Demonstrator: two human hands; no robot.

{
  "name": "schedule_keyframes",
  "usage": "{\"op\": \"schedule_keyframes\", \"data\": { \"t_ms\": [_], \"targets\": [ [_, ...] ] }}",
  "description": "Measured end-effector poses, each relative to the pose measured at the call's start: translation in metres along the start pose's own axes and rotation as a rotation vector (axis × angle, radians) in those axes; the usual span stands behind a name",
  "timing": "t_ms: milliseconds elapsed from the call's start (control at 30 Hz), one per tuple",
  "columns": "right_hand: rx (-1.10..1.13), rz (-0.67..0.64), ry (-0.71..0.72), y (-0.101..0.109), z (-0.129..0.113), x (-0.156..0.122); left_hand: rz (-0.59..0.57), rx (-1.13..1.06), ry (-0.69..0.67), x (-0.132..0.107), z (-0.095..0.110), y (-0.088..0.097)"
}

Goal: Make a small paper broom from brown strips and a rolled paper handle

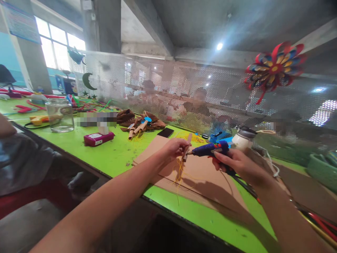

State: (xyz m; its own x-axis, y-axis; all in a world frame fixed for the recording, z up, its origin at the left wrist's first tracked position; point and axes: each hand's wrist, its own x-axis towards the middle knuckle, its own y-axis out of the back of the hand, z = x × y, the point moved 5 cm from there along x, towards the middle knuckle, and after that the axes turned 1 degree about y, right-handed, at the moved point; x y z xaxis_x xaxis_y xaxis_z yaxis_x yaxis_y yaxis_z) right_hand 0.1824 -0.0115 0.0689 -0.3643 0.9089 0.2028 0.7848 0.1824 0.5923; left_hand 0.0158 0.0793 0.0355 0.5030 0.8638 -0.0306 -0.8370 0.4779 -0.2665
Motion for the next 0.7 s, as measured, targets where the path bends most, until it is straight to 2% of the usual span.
{"op": "schedule_keyframes", "data": {
  "t_ms": [233,367,567,700],
  "targets": [
    [0.043,0.081,0.005,0.0013,-0.0036,0.0011,0.026,0.002,-0.001,-0.0019,0.0013,-0.0013],
    [0.05,0.047,-0.001,0.0009,-0.0008,0.0009,0.016,0.006,0.001,-0.0023,0.0013,-0.0012],
    [0.014,-0.081,-0.002,-0.003,-0.0001,-0.0016,0.008,0.003,-0.014,-0.0028,0.0018,-0.0009],
    [0.037,-0.042,-0.002,-0.0003,0.003,-0.0008,0.027,-0.002,-0.014,-0.0027,0.0013,-0.0004]
  ]
}}
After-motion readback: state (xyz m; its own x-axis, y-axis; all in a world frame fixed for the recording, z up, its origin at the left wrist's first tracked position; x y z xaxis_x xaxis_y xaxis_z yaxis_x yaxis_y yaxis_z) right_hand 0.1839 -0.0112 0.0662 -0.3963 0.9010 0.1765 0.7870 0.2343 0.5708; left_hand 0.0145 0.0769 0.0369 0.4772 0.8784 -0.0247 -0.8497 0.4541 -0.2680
